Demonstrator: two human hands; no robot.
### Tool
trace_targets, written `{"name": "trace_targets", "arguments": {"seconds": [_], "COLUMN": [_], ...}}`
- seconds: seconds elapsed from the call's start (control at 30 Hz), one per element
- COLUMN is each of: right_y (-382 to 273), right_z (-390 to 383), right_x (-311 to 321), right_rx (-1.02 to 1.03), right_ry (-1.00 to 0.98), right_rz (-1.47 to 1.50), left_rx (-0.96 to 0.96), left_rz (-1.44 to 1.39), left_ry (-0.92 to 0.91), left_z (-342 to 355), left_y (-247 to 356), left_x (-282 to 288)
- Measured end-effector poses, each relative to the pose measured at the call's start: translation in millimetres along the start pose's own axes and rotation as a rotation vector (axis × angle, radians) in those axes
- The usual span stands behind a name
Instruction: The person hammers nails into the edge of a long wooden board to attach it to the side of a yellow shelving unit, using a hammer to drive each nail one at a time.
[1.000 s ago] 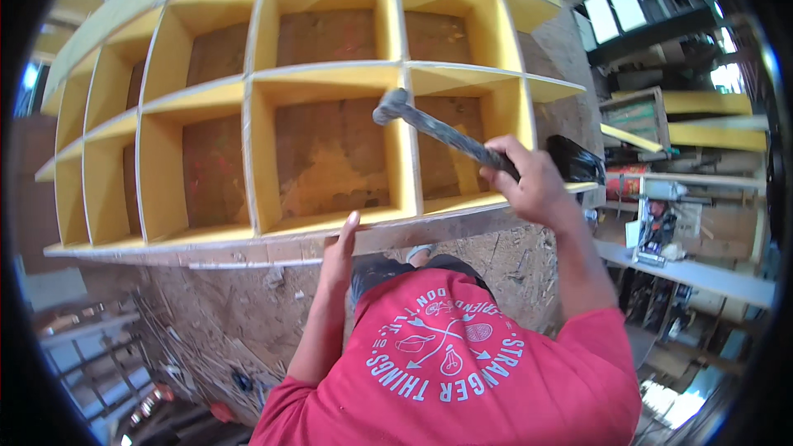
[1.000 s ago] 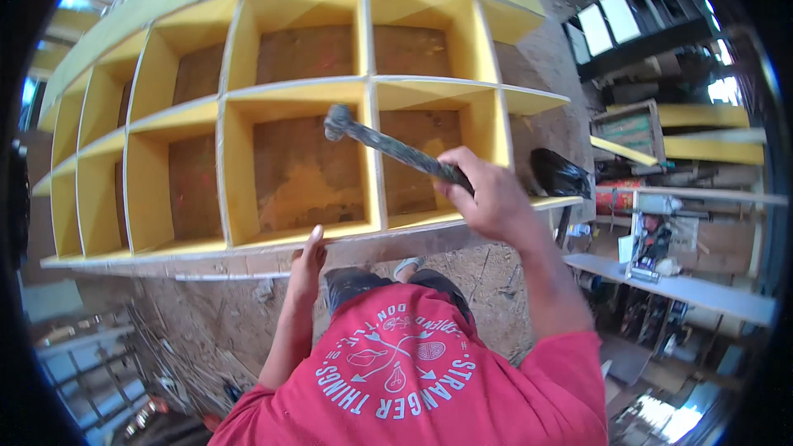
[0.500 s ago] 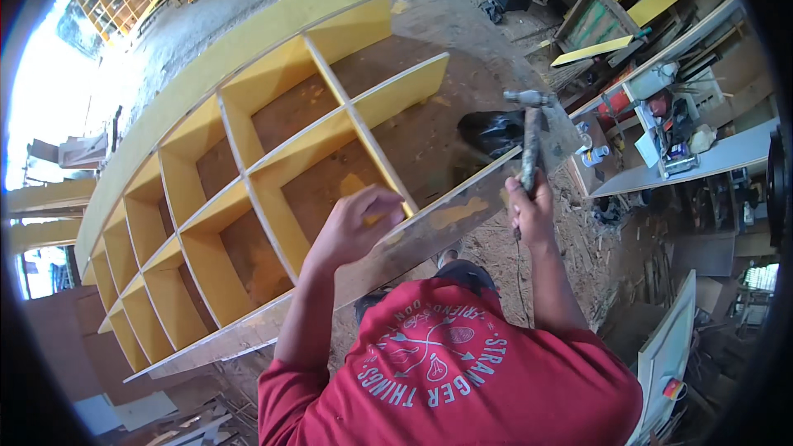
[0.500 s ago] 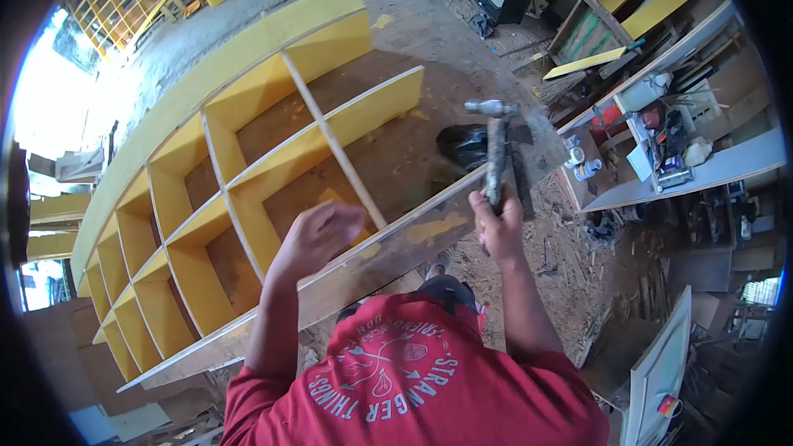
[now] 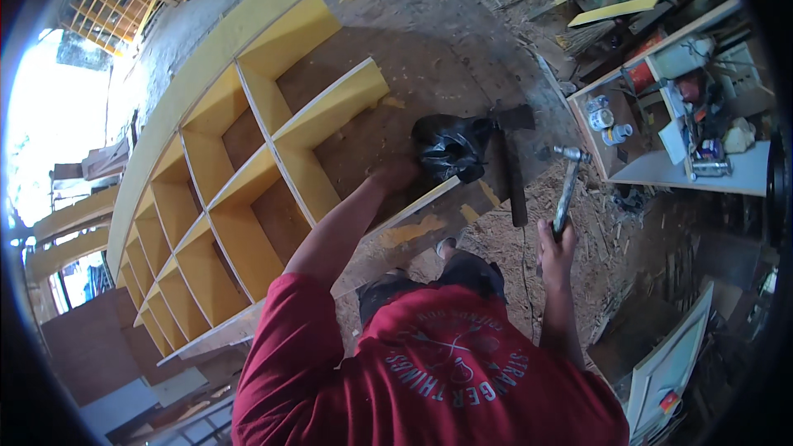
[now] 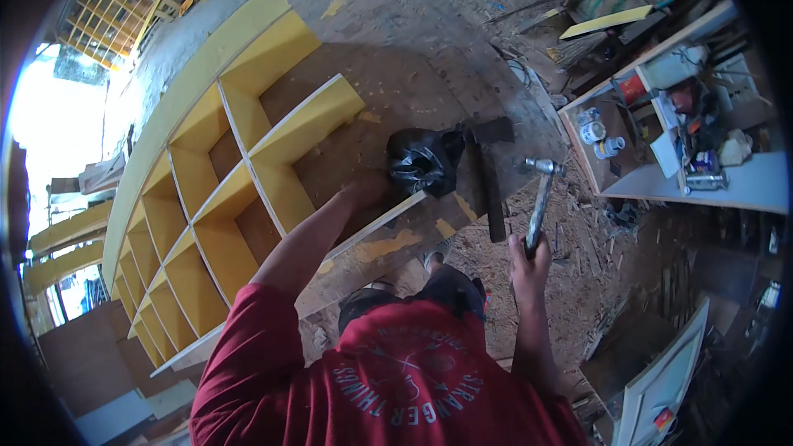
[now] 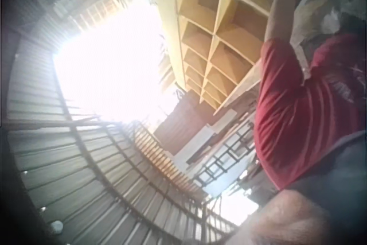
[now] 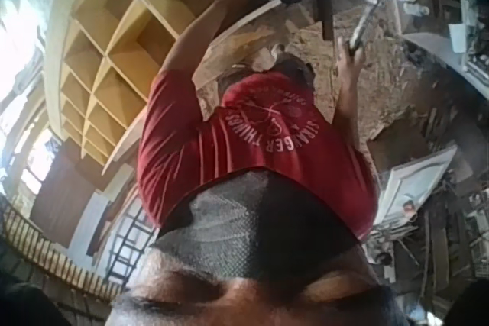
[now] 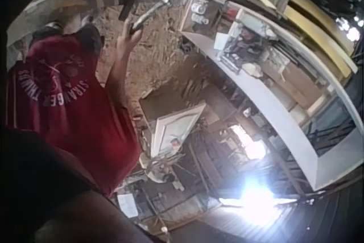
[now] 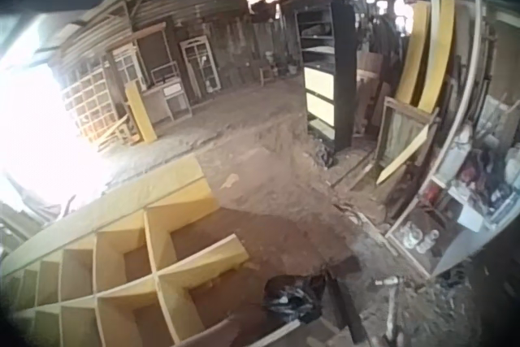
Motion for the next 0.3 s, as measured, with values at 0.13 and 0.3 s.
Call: {"name": "trace_targets", "arguments": {"seconds": [0.13, 0.3], "right_y": [12.0, 15.7], "right_z": [18.2, 53.0], "right_x": [9.1, -5.8], "right_rx": [-0.039, -0.025], "right_ry": [-0.013, -0.091], "right_rz": [-0.125, -0.277], "left_rx": [-0.12, 0.082], "left_rz": [0.162, -0.074], "left_ry": [-0.086, -0.048], "left_z": [11.3, 11.8], "left_y": [16.2, 1.0], "left_x": [18.1, 1.3]}}
Point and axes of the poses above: each hand's wrist, its own z-axis towards the middle knuckle, its own x-axis out of the back of the hand, y = z × x, the point moved 2 cm from there along z, towards the middle knuckle, and after that the axes turned 5 degrees about z, right-handed, at the moved point
